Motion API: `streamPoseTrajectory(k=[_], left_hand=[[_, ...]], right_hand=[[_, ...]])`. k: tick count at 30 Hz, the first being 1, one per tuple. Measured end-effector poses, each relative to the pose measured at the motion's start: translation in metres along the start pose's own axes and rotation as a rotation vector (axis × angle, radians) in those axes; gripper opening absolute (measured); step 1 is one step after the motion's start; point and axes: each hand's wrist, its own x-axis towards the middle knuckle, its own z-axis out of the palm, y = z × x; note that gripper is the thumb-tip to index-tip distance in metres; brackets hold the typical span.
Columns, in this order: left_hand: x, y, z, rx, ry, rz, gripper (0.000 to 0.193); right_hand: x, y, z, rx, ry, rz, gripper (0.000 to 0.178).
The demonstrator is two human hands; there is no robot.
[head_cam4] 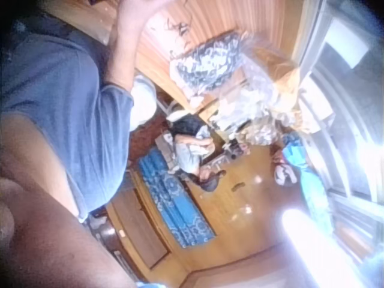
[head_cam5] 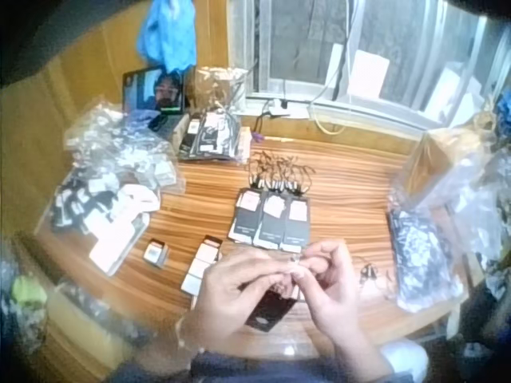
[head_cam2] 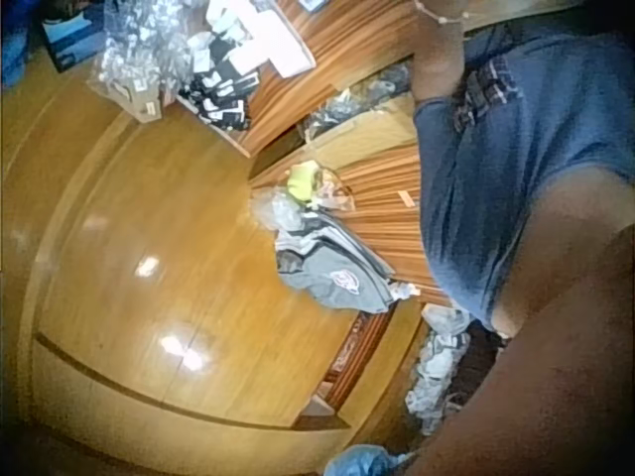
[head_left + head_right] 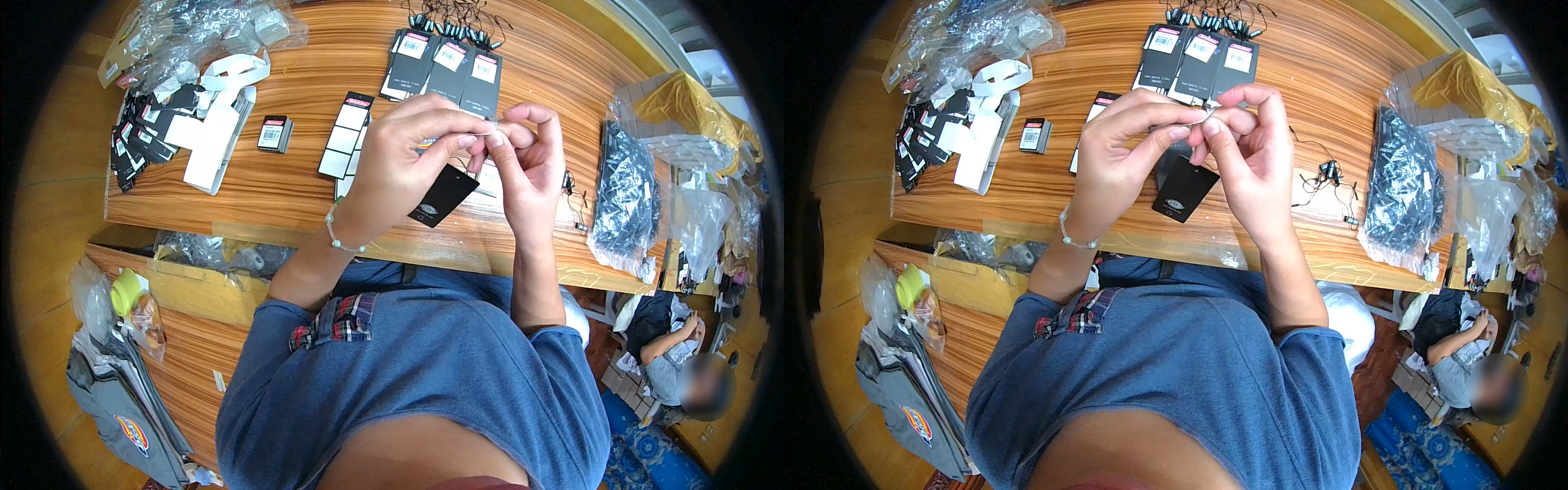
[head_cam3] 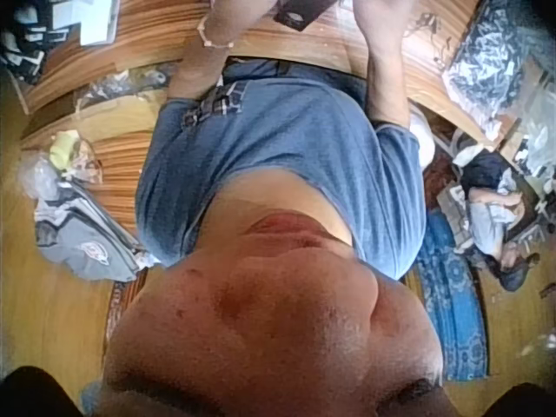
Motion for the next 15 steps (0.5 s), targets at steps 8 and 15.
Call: streamPoseTrajectory(k=[8, 15], left_hand=[[0.009, -0.007, -0.008, 0.458, 0.014, 0.380, 0.016], [0.010, -0.003, -0.013, 0.573, -0.054, 0.589, 0.015]], right_hand=[[0.006, -0.005, -0.010, 0.171, -0.062, 0.164, 0.013], [0.005, 0.004, -0.012, 0.374, 0.124, 0.232, 0.011]])
